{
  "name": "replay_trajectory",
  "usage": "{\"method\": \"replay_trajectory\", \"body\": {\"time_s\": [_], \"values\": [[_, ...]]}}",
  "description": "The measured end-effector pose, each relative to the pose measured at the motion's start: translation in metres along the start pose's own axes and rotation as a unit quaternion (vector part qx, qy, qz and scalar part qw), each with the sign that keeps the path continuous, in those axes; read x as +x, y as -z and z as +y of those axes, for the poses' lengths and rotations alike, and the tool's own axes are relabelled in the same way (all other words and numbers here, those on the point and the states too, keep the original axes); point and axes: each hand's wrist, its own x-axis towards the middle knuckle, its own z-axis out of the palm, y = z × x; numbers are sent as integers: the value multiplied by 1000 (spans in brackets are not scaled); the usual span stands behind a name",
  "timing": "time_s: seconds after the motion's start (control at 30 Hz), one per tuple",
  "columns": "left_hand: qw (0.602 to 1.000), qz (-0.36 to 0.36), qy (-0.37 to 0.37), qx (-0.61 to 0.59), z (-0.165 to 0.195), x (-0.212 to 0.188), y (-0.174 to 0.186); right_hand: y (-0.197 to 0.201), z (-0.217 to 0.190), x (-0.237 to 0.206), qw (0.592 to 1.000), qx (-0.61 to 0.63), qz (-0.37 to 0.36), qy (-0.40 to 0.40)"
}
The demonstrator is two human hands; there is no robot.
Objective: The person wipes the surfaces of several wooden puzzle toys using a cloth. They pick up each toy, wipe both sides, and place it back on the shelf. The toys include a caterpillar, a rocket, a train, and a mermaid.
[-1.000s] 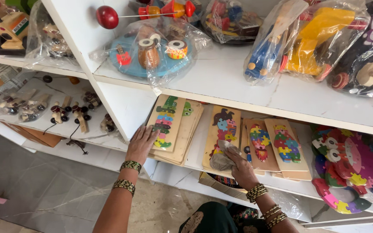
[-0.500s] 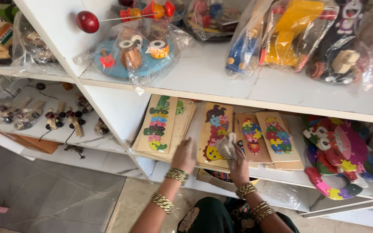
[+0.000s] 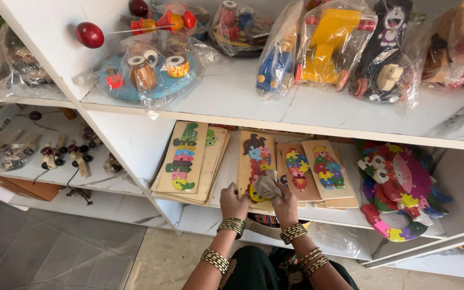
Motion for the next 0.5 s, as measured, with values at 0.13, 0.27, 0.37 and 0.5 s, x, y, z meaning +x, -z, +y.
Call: {"method": "replay_trajectory", "body": {"time_s": [0.13,0.27,0.37,0.5], "values": [[888,-68,164,-425,-1,-4,-7,3,-5,-6,987,111,-32,-108],[835,-97,158,-517,2,-17,1,12,-22,-6,994,85,-63,-21],[818,-88,163,-544,1,-28,21,24,-40,5,987,-147,6,69],[771,-88,224,-589,-5,-40,29,22,-63,3,953,-205,-57,217]]}}
